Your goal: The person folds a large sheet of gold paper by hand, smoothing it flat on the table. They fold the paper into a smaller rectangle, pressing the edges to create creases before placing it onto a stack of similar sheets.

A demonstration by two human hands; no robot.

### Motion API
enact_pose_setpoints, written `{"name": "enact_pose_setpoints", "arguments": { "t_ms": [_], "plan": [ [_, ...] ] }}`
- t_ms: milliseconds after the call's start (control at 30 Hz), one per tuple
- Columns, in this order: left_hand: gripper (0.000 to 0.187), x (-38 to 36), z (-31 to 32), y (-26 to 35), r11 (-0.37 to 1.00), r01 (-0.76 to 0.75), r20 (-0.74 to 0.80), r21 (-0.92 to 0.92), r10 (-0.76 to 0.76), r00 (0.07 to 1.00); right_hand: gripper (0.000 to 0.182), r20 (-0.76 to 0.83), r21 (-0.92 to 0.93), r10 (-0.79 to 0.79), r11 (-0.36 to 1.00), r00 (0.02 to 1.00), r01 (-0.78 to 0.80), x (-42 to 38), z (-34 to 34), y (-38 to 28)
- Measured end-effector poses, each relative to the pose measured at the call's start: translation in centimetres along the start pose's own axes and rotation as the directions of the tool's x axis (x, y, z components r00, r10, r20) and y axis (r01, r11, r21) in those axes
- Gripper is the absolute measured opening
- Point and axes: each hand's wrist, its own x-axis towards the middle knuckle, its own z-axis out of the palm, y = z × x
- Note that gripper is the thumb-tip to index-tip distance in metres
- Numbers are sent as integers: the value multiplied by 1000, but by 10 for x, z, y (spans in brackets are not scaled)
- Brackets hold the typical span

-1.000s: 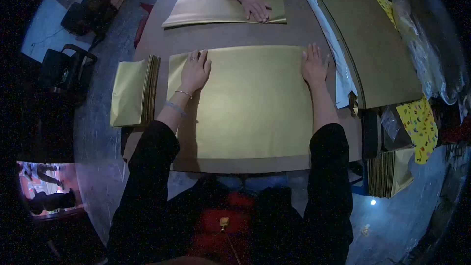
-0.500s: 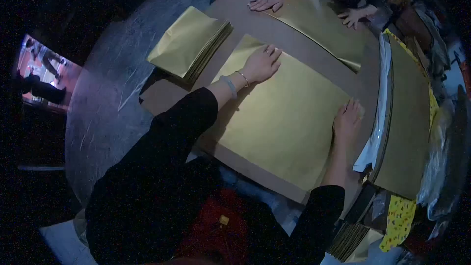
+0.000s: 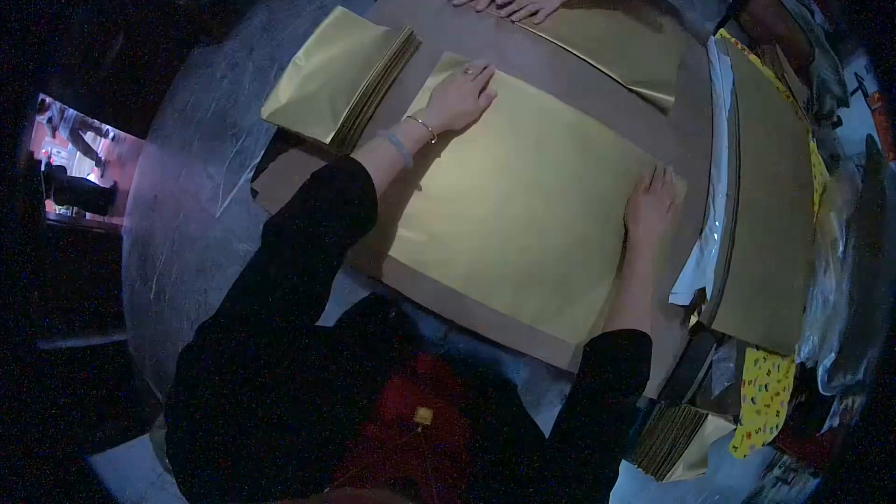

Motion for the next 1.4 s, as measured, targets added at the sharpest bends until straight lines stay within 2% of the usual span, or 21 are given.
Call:
{"name": "enact_pose_setpoints", "arguments": {
  "t_ms": [100,133,200,300,333,367,433,533,633,667,700,767,833,900,967,1000,1100,1133,1233,1300,1400],
  "plan": [
    [56,-2,-11,-1,993,113,130,42,-118,984,49,-75,-97,-75,993,994,67,1,7,13],
    [55,0,-4,-6,983,169,125,-74,-159,979,48,-106,-35,-78,997,991,75,2,10,15],
    [56,-2,1,-16,994,107,-15,34,-107,994,48,-105,-47,-85,996,991,80,4,14,23],
    [58,0,14,-16,984,131,4,119,-133,991,47,-165,-95,-198,978,966,184,8,25,43],
    [59,0,13,-14,974,159,5,163,-162,987,47,-108,-121,-148,983,983,135,8,23,43],
    [59,1,11,-13,963,148,106,225,-176,979,47,-52,-151,-97,985,994,89,8,21,42],
    [59,4,8,-15,962,177,108,209,-203,973,48,-70,-112,-149,984,986,141,12,23,43],
    [59,1,6,-28,953,186,60,240,-206,977,51,-42,-8,-85,996,995,85,9,16,26],
    [60,3,6,-22,942,275,93,195,-297,950,52,-75,72,-138,987,988,143,8,17,22],
    [60,-2,2,-21,953,251,96,170,-269,958,53,25,-156,-93,983,995,95,5,8,16],
    [60,-3,3,-24,953,263,50,151,-273,961,53,3,-175,-66,982,998,66,-1,-3,9],
    [60,3,23,-9,957,263,3,121,-266,964,53,28,-31,-69,997,997,70,-4,-10,16],
    [60,0,24,-16,951,256,-6,171,-259,966,52,0,-105,-120,987,993,119,11,24,34],
    [60,-4,31,-23,953,256,-30,164,-255,966,52,-15,-338,-96,937,995,85,17,36,23],
    [54,-3,35,-17,964,211,-160,159,-186,970,51,-31,-152,-230,963,973,223,13,26,-29],
    [58,-3,26,-13,960,228,-61,161,-220,973,51,-44,-46,-310,950,950,309,5,21,-62],
    [57,-2,27,-16,967,201,-113,154,-185,976,49,-83,243,-477,842,875,482,-14,53,-151],
    [57,-2,29,-15,965,212,-127,156,-194,973,48,-64,153,-508,846,859,511,-25,47,-184],
    [56,-1,25,-16,963,178,-93,200,-162,982,48,-16,269,-582,781,813,564,-35,55,-233],
    [56,-2,20,-19,961,193,-89,200,-179,980,49,-10,232,-556,807,831,543,-30,56,-234],
    [55,1,22,-27,969,242,-22,52,-241,970,49,-13,209,-469,862,883,461,-24,57,-210]
  ]
}}
